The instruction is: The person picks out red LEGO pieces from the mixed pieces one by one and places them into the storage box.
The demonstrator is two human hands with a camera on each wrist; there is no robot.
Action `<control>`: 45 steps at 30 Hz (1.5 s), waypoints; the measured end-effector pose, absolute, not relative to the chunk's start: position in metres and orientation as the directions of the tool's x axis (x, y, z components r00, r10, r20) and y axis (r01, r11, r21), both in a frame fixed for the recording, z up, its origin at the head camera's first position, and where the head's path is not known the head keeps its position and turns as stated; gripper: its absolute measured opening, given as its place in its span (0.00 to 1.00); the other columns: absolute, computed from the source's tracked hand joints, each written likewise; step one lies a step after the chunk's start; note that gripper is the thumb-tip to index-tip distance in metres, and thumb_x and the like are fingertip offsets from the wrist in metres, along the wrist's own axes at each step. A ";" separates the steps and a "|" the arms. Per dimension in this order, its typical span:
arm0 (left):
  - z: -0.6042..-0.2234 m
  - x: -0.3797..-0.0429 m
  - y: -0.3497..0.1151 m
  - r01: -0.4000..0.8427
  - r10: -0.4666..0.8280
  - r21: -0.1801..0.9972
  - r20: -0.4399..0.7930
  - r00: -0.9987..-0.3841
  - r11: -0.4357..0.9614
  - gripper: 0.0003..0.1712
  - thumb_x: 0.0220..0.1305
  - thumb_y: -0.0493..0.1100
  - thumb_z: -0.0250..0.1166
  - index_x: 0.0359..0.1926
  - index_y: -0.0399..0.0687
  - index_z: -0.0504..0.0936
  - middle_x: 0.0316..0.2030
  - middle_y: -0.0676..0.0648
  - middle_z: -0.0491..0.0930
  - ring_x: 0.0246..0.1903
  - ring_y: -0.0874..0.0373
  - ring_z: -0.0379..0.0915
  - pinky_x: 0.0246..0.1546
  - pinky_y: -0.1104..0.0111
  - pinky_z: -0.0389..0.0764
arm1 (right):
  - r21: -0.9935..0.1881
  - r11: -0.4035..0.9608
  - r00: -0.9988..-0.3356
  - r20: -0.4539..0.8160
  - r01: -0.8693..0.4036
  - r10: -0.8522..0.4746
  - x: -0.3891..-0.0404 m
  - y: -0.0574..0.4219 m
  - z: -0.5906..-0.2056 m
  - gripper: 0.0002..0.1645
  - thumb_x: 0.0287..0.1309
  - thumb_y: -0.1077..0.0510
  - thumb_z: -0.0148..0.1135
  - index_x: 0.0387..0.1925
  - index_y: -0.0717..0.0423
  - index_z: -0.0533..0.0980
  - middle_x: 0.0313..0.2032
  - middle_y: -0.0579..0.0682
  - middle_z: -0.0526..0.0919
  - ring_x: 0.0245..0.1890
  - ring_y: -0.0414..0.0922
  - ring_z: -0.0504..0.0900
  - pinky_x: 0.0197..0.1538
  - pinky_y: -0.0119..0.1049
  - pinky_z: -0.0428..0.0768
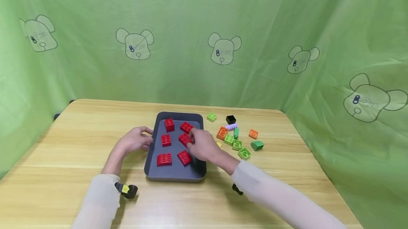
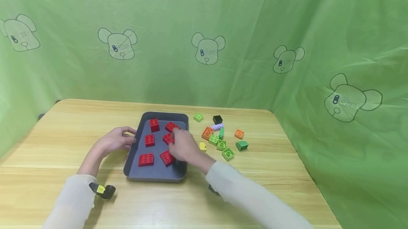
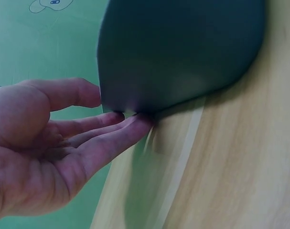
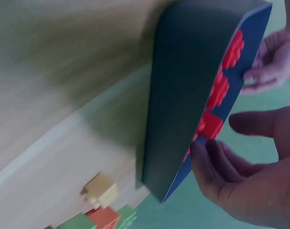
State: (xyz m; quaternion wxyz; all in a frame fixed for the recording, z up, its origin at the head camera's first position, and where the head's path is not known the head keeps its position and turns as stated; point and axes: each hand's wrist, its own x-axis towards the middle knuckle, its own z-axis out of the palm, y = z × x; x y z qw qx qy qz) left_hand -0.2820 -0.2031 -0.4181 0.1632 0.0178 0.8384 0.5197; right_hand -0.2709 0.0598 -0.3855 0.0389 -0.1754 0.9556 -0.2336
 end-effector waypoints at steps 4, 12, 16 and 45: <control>-0.415 -0.281 -0.202 -0.136 0.199 0.873 -0.254 -0.946 0.468 0.26 0.70 0.34 0.58 0.65 0.27 0.68 0.55 0.25 0.80 0.43 0.45 0.86 0.50 0.57 0.86 | -0.516 0.825 -0.967 0.021 -0.228 -0.254 -0.278 0.073 -0.384 0.17 0.65 0.61 0.61 0.53 0.64 0.74 0.34 0.52 0.80 0.30 0.44 0.79 0.30 0.33 0.79; -0.410 -0.278 -0.201 -0.140 0.222 0.870 -0.272 -0.936 0.472 0.28 0.69 0.33 0.58 0.67 0.25 0.66 0.49 0.27 0.83 0.39 0.47 0.87 0.45 0.57 0.88 | -0.563 0.820 -0.984 -0.063 -0.102 -0.166 -0.281 0.090 -0.387 0.30 0.65 0.60 0.59 0.66 0.67 0.66 0.34 0.55 0.81 0.28 0.46 0.79 0.29 0.35 0.78; -0.405 -0.275 -0.201 -0.175 0.258 0.870 -0.320 -0.912 0.461 0.33 0.69 0.33 0.56 0.71 0.26 0.61 0.46 0.29 0.85 0.39 0.45 0.87 0.43 0.56 0.89 | -0.559 0.828 -0.971 -0.177 -0.037 -0.162 -0.279 0.095 -0.390 0.37 0.66 0.59 0.57 0.73 0.68 0.59 0.46 0.63 0.83 0.28 0.47 0.82 0.30 0.37 0.81; -0.401 -0.273 -0.206 -0.205 0.211 0.875 -0.322 -0.923 0.439 0.32 0.68 0.27 0.54 0.72 0.25 0.59 0.42 0.27 0.84 0.37 0.42 0.87 0.36 0.56 0.90 | -0.746 0.661 -0.938 -0.276 0.073 -0.208 -0.295 0.091 -0.399 0.43 0.59 0.69 0.53 0.77 0.60 0.58 0.37 0.64 0.86 0.20 0.50 0.87 0.29 0.44 0.89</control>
